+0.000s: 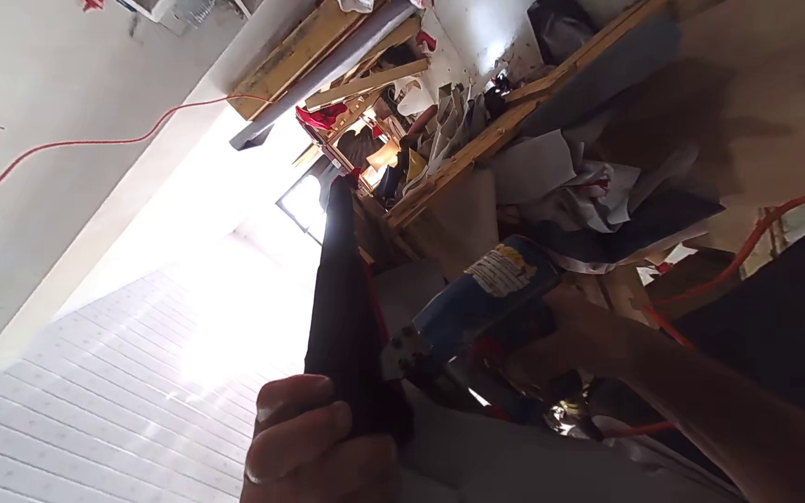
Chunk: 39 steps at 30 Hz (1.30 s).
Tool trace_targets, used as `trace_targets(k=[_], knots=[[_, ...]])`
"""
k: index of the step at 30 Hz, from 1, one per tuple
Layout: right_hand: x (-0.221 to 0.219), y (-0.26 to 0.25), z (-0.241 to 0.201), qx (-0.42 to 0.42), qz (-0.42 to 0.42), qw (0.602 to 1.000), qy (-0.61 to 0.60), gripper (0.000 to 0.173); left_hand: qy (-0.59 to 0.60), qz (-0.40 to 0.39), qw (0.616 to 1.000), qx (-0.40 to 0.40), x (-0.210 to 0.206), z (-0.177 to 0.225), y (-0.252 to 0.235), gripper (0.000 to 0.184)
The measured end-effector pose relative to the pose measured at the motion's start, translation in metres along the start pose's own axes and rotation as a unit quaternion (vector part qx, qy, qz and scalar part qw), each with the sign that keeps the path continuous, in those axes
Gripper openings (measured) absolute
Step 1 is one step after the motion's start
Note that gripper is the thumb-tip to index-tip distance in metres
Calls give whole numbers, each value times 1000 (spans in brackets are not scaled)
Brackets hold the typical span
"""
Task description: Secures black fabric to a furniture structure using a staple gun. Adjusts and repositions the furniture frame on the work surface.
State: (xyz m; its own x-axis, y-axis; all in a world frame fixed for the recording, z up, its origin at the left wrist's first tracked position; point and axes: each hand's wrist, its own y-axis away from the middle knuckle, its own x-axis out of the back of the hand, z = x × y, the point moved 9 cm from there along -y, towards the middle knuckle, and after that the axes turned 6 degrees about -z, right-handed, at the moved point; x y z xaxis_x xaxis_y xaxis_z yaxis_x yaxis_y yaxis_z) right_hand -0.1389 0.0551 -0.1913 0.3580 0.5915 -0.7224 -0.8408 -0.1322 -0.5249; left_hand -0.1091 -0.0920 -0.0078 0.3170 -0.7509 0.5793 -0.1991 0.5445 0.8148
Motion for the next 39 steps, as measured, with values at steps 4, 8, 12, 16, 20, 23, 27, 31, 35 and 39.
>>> trace_targets(k=[4, 8, 12, 16, 20, 23, 27, 31, 35, 39], knots=[[-4, 7, 2, 9, 5, 1000, -2, 18, -13, 12, 1000, -4, -1, 1, 0, 39], [-7, 9, 2, 22, -1, 1000, -3, 18, -19, 14, 1000, -16, -1, 3, -1, 41], [-10, 6, 2, 23, -11, 1000, -13, 17, -27, 17, 999, -13, -1, 3, 1, 41], [6, 42, -10, 15, 175, 982, 65, 19, 24, 79, 996, -21, -2, 0, 10, 42], [-15, 110, -93, 92, 251, 929, 256, 23, 126, 283, 950, -28, 2, 5, 46, 50], [-83, 142, -171, 51, 344, 826, 444, 31, 197, 495, 841, 93, -29, 5, 111, 48], [-211, 69, -235, -47, 370, 574, 729, 43, 483, 570, 589, 309, -171, 2, 169, 40], [-267, -125, -181, -210, 180, 268, 923, 56, 801, 437, 277, 301, -282, 14, 124, 40], [-218, -267, -30, -359, -47, 124, 924, 78, 895, 403, 86, 170, -277, -10, 53, 53], [-124, -322, 102, -467, -207, 73, 856, 83, 915, 398, -47, 34, -240, -38, 4, 73]])
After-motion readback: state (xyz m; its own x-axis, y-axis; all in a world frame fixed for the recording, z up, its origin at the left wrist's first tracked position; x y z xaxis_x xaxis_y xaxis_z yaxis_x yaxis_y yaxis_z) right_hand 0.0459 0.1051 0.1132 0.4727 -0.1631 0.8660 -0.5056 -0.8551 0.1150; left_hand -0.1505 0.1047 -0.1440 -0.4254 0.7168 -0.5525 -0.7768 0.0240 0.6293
